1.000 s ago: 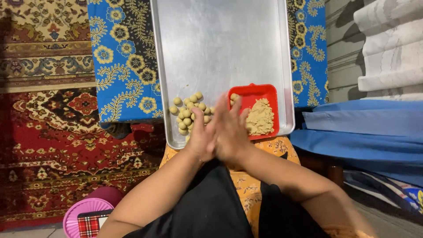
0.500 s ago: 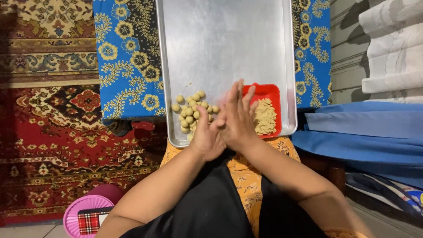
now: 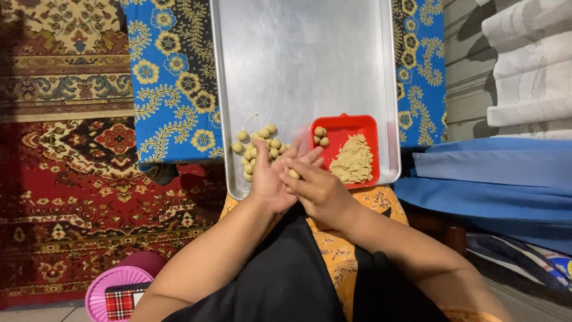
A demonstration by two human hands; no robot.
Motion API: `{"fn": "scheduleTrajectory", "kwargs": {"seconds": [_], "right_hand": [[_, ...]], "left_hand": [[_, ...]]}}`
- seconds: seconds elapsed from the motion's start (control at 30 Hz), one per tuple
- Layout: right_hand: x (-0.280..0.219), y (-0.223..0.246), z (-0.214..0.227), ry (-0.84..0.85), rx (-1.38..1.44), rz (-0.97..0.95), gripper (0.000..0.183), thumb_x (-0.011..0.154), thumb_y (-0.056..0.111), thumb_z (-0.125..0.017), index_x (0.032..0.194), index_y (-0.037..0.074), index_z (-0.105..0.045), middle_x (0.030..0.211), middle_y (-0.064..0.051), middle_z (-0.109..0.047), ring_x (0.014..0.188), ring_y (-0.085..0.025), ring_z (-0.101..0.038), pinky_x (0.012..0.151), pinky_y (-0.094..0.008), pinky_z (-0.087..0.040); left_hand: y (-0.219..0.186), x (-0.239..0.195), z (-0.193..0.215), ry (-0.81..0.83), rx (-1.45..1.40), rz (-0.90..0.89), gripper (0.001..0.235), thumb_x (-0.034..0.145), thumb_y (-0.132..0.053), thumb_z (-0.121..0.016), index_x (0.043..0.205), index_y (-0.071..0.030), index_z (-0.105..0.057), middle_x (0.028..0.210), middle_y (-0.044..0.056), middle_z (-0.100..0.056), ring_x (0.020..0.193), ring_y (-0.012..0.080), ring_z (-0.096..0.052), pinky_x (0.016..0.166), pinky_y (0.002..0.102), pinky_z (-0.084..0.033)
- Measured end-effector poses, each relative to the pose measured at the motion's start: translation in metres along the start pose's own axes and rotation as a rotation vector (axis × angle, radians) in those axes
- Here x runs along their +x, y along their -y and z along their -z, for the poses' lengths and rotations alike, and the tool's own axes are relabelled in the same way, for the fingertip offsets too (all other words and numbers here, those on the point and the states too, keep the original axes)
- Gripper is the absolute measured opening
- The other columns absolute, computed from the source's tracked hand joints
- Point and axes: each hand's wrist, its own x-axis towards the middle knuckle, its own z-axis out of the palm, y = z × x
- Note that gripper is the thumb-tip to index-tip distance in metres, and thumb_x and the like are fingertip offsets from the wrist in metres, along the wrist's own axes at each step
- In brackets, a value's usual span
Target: The person takes small portions of dough from a red container and rolls them between their palms to form smooth balls, placing the finished balls onto a metal tray. The process is repeated continuously throughout the clip.
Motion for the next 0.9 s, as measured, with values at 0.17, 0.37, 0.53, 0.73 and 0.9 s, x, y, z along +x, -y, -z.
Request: {"fn": "scheduleTrajectory", "kwargs": {"seconds": [0.17,0.37,0.53,0.73,0.9], "right_hand": [[-0.006,0.000,0.015,-0.007,-0.008,-0.049,0.024,0.095,0.009,-0.067,0.116,0.013,-0.078,0.119,-0.013,-0.074,0.106,-0.032,-0.073,0.090,-0.038,-0.059],[-0.014,-0.057,0.034,-0.138,0.139,-0.418,0.018,0.084,0.009,-0.083,0.101,0.014,-0.083,0.094,-0.009,-0.079,0.093,-0.028,-0.076,0.082,-0.035,-0.061],[-0.016,-0.114,0.046,-0.151,0.161,-0.912,0.023,0.084,0.012,-0.079,0.104,0.023,-0.082,0.100,-0.003,-0.079,0.090,-0.017,-0.075,0.079,-0.030,-0.059],[-0.012,-0.120,0.060,-0.242,0.386,-0.933,0.049,0.080,-0.007,-0.073,0.125,0.013,-0.074,0.120,-0.020,-0.073,0.110,-0.034,-0.070,0.092,-0.037,-0.060],[-0.037,-0.129,0.081,0.137,-0.316,-0.776,0.045,0.066,0.019,-0.089,0.110,0.017,-0.081,0.097,-0.010,-0.077,0.094,-0.033,-0.074,0.084,-0.040,-0.060]], "left_hand": [[0.004,0.005,0.011,-0.014,0.142,0.002,0.121,0.073,-0.099,-0.031,0.163,-0.020,-0.014,0.163,0.027,-0.025,0.145,0.0478,-0.035,0.113,0.063,-0.035],[0.000,-0.003,-0.017,-0.206,0.494,-0.017,0.100,0.090,-0.079,-0.036,0.162,-0.011,-0.022,0.133,0.013,-0.041,0.123,0.0303,-0.039,0.108,0.047,-0.031],[-0.003,0.008,-0.003,-0.317,0.618,0.024,0.084,0.097,-0.066,-0.036,0.162,-0.013,-0.027,0.156,0.014,-0.049,0.145,0.0322,-0.046,0.112,0.041,-0.034],[-0.003,0.012,0.002,-0.406,0.606,0.073,0.070,0.096,-0.061,-0.043,0.150,-0.016,-0.046,0.146,0.012,-0.060,0.131,0.0294,-0.059,0.097,0.034,-0.041],[-0.002,0.005,-0.014,-0.429,0.616,0.098,0.073,0.097,-0.059,-0.042,0.155,-0.015,-0.041,0.155,0.012,-0.053,0.142,0.0311,-0.050,0.107,0.035,-0.033]]}}
